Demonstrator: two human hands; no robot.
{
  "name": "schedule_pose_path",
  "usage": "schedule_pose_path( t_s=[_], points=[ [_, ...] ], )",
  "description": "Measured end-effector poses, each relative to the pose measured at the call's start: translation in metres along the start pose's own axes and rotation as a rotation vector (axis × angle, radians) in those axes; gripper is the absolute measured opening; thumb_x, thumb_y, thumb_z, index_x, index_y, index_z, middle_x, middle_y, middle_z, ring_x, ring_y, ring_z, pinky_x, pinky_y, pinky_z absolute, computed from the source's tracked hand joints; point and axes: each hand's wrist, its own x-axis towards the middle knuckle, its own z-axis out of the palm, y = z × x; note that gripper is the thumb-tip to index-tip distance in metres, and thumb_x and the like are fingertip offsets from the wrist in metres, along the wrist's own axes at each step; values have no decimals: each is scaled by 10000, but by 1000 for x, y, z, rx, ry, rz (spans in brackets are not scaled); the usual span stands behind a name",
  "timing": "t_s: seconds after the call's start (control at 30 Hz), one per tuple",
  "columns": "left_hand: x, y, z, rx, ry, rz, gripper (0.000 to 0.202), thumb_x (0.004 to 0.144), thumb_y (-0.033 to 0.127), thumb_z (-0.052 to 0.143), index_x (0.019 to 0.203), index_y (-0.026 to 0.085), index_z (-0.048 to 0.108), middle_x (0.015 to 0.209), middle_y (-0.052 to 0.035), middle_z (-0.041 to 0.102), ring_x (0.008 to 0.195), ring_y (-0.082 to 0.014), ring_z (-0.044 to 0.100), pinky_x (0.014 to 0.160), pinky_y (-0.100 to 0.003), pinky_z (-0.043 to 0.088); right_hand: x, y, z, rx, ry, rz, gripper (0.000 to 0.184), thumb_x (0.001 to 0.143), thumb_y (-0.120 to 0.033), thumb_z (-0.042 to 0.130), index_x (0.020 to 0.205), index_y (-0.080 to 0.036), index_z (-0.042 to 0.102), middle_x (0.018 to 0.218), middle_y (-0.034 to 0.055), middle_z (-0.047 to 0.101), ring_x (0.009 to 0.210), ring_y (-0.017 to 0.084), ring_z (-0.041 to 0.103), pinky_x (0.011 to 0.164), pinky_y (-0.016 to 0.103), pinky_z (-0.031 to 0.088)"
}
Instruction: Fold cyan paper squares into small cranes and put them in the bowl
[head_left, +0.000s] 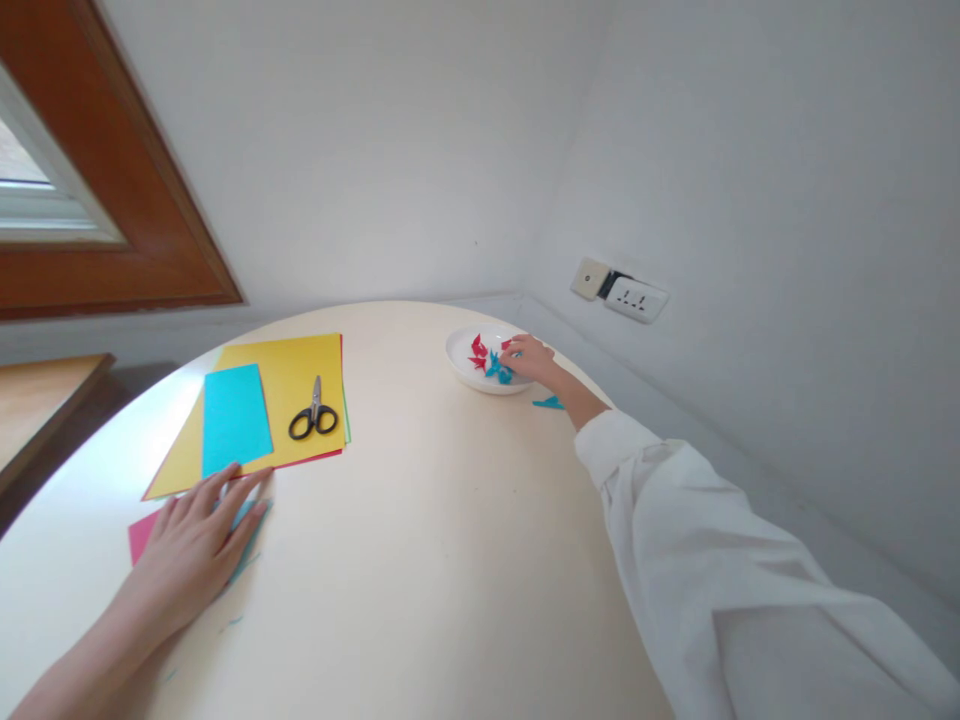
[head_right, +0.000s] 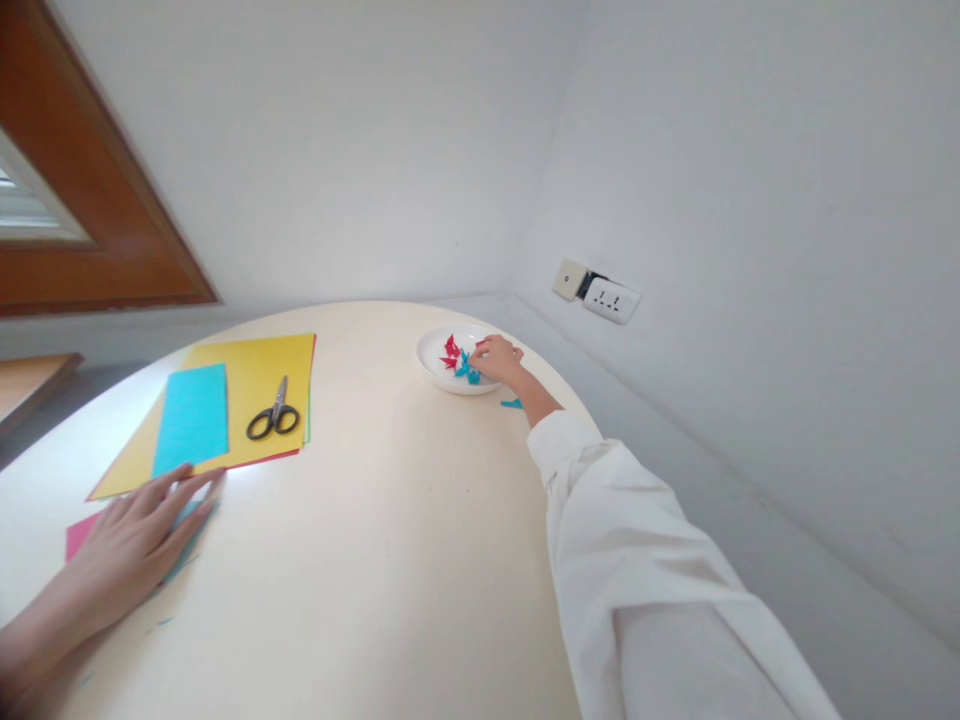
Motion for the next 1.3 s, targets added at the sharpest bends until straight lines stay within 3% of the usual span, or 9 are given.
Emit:
schedule_pose_path(
  t_s=[0.2, 0.33, 0.43, 0.5, 0.57, 0.63, 0.8, 0.97, 1.3],
  points=[
    [0, -2, 1, -16, 16, 28, 596, 839, 462, 178, 1265, 199, 502, 1309, -155, 475, 1195, -349, 448, 972, -529, 362, -13, 15, -18, -9, 135, -45, 180, 756, -307, 556, 814, -213, 698, 1171, 76, 599, 1119, 219, 525, 996, 390, 338],
    [0, -1, 1, -2, 32, 32, 578, 848, 441, 178, 1266, 202, 498, 1292, -155, 485, 1197, -343, 446, 965, -526, 366, -46, 40, -38, -9, 192, -86, 315, 834, -280, 400, 970, -174, 663, 1111, 107, 635, 1076, 211, 559, 940, 376, 418],
    [1, 0, -1, 14, -7, 37, 598, 859, 442, 162, 1280, 165, 483, 1308, -176, 462, 1210, -348, 430, 972, -510, 350, -79, 59, -43, -23, 133, -124, 313, 807, -275, 473, 1053, -192, 648, 1185, 100, 616, 1156, 224, 526, 1023, 380, 366],
    [1, 0, -2, 36, -31, 34, 599, 864, 439, 156, 1298, 160, 461, 1312, -174, 456, 1215, -344, 426, 975, -495, 343, -97, 68, -41, -71, 1, -172, 375, 780, -282, 534, 1142, -225, 610, 1314, 71, 524, 1275, 241, 412, 1077, 390, 313],
    [2, 0, -2, 60, -26, 39, 584, 870, 434, 158, 1299, 172, 454, 1316, -165, 454, 1218, -336, 426, 976, -479, 344, -110, 75, -38, -129, -120, -178, 388, 808, -289, 498, 1178, -220, 593, 1339, 65, 496, 1284, 243, 401, 1090, 401, 304],
    [2, 1, -2, 81, -5, 46, 565, 875, 419, 158, 1293, 184, 458, 1314, -168, 457, 1216, -335, 430, 969, -478, 349, -118, 78, -37, -150, -130, -175, 377, 844, -296, 439, 1184, -233, 588, 1321, 47, 513, 1261, 229, 435, 1086, 415, 316],
    [2, 7, -7, 70, -15, 37, 539, 894, 387, 186, 1285, 148, 468, 1307, -195, 453, 1221, -348, 419, 980, -492, 324, -127, 81, -38, -142, -55, -175, 347, 851, -267, 433, 1148, -252, 611, 1245, 21, 580, 1206, 207, 498, 1051, 422, 373],
    [1, 15, -13, 66, -34, 5, 537, 905, 407, 179, 1303, 162, 442, 1332, -185, 427, 1247, -339, 389, 993, -494, 302, -129, 80, -33, -203, -24, -117, 352, 842, -227, 429, 1126, -170, 628, 1218, 82, 600, 1168, 223, 533, 1036, 392, 390],
    [-1, 20, -15, 27, 3, -10, 477, 916, 387, 209, 1294, 216, 442, 1321, -131, 456, 1240, -261, 402, 1000, -443, 319, -132, 59, -14, -321, -16, -104, 410, 834, -178, 345, 1147, -101, 599, 1247, 183, 560, 1149, 333, 525, 975, 499, 387]
  ],
)
